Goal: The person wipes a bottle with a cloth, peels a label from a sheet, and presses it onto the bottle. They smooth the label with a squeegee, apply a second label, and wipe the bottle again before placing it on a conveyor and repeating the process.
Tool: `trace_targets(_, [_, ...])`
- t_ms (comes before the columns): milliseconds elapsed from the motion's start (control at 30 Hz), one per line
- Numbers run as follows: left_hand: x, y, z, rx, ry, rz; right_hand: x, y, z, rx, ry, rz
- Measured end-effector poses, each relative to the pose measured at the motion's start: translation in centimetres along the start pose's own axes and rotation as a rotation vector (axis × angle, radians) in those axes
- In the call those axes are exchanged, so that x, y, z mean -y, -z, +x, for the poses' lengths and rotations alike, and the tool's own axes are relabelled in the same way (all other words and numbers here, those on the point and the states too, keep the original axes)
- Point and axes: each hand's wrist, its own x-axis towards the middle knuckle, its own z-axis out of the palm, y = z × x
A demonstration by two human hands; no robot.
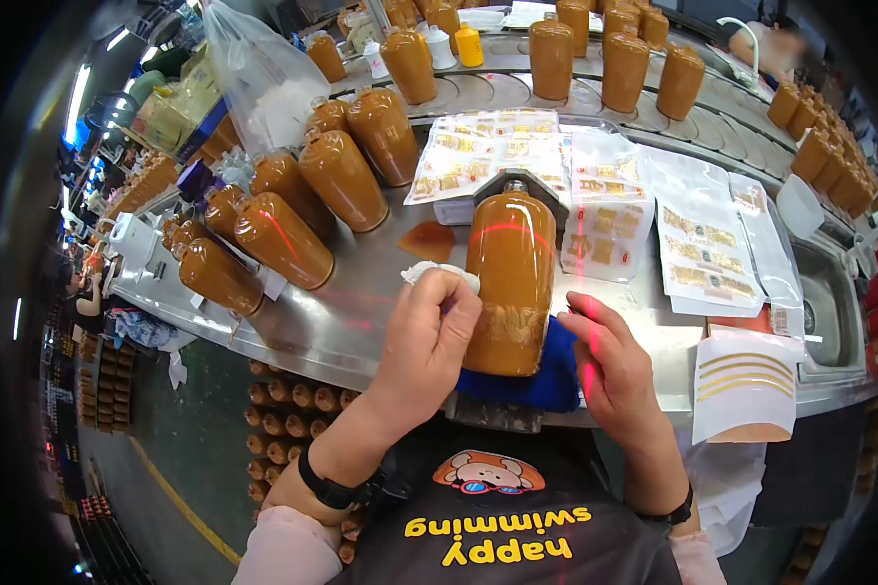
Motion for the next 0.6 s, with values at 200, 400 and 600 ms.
trace_targets(200, [1.0, -0.7, -0.1, -0.039, -0.154, 0.237, -0.5, 0.2, -0.2, 0.034, -0.015, 0.056])
trace_targets(400, [0.1, -0.3, -0.1, 0.002, -0.129, 0.189, -0.2, 0.5, 0.0, 0.042, -0.009, 0.058])
trace_targets(600, [-1.0, -0.6, -0.5, 0.011, -0.088, 0.106, -0.2, 0.6, 0.0, 0.051, -0.017, 0.093])
